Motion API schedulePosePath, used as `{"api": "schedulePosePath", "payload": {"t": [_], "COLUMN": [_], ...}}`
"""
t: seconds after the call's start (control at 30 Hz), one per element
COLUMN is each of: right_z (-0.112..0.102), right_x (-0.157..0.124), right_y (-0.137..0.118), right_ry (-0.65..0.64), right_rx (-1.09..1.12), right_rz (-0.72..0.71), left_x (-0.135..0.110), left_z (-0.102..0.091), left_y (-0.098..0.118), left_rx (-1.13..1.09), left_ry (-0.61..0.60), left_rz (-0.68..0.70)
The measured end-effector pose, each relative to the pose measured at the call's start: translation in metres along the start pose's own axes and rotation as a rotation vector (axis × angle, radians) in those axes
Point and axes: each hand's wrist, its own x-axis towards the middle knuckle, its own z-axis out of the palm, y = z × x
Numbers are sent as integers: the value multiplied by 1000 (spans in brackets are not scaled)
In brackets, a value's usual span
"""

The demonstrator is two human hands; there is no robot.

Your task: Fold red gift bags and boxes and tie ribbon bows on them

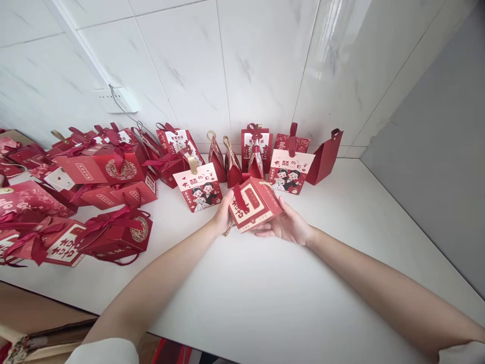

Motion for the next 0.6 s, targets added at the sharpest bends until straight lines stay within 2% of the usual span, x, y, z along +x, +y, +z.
{"api": "schedulePosePath", "payload": {"t": [0.07, 0.13, 0.27, 0.37, 0.43, 0.53, 0.6], "right_z": [3, 2, -5, -11, -13, -14, -13], "right_x": [0, 2, 6, 8, 10, 11, 10], "right_y": [4, 10, 18, 15, 13, 10, 10], "right_ry": [5, 57, 308, 445, 478, 484, 481], "right_rx": [0, -47, -195, -295, -303, -297, -313], "right_rz": [-17, -115, -386, -442, -446, -440, -450], "left_x": [0, 4, 16, 20, 19, 14, 11], "left_z": [0, -2, -10, -13, -11, -5, -3], "left_y": [2, 2, -3, -9, -11, -9, -7], "left_rx": [6, 7, 41, 128, 195, 329, 428], "left_ry": [-41, -73, 6, 51, -21, -222, -301], "left_rz": [-55, -42, 126, 175, 176, 217, 251]}}
